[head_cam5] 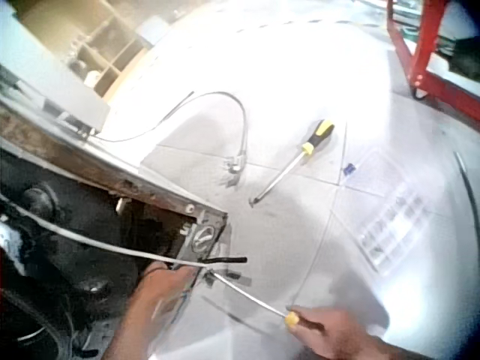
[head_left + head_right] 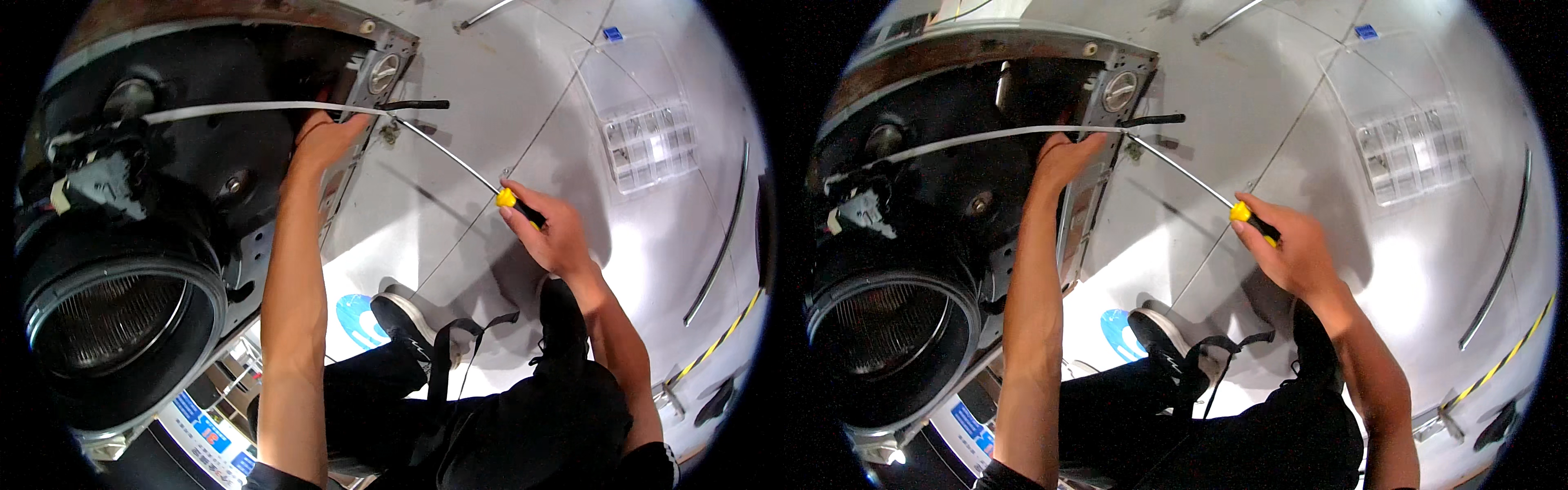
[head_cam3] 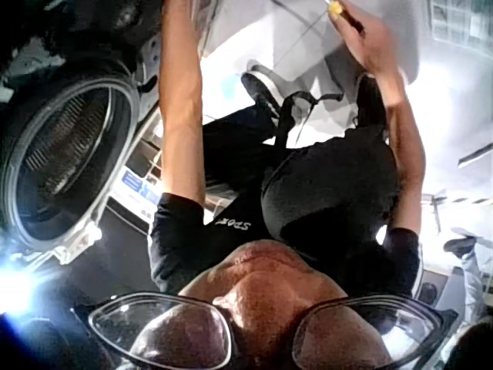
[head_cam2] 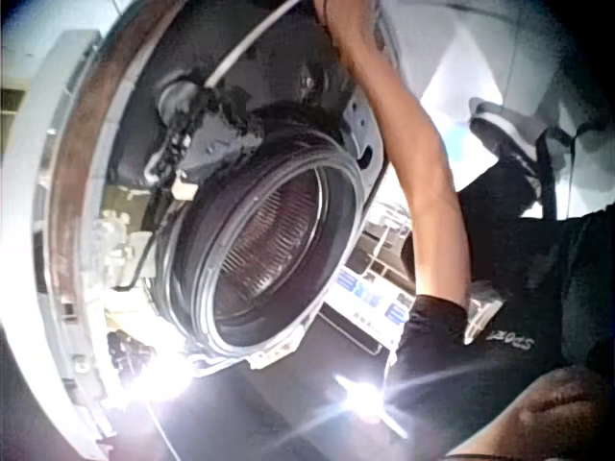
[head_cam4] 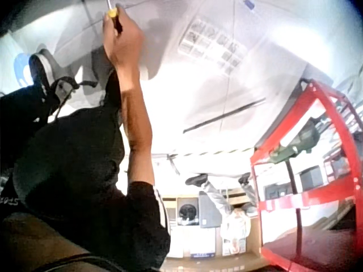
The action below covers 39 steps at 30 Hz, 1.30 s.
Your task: The person reaches into a plastic organizer box, takes out a screw, and uses a screwdriver to secure a component on the top edge of a washing machine.
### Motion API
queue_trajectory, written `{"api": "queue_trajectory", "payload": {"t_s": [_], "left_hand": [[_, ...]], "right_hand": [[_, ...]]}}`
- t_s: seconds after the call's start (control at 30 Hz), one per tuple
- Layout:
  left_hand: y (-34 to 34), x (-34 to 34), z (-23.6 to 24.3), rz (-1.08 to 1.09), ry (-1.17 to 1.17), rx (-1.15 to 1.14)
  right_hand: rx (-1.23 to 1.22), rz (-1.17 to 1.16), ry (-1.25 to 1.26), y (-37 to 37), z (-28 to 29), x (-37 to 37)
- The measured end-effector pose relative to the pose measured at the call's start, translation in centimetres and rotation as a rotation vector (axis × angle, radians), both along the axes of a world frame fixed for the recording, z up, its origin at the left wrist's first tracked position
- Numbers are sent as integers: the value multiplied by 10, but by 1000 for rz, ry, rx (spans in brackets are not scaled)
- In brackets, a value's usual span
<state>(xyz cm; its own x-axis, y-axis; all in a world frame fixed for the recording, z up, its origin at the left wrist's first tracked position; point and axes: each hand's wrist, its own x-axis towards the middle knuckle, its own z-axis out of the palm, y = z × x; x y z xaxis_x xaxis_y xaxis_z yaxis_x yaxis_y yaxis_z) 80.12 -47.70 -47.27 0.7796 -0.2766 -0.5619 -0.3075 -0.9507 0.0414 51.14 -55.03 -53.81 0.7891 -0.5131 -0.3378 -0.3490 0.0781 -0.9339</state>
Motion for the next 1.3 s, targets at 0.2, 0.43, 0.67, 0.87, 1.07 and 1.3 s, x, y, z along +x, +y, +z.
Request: {"api": "queue_trajectory", "payload": {"t_s": [0.2, 0.43, 0.67, 0.87, 1.07, 1.3], "left_hand": [[7, 18, -29, -43, 86, -142], [7, 28, -35, 61, 245, -219], [5, 27, -37, 40, 202, -230], [-1, 19, -30, 14, 151, -152], [11, 30, -35, -7, 304, -306], [16, 33, -41, 19, 258, -280]], "right_hand": [[-19, -26, -4, 2, -5, 11], [41, -22, -7, 0, -3, 25], [31, -51, -21, 3, -2, 25], [43, -49, -51, 7, -5, 21], [43, -98, -93, 13, -11, 20], [52, -71, -61, 7, -9, 13]]}}
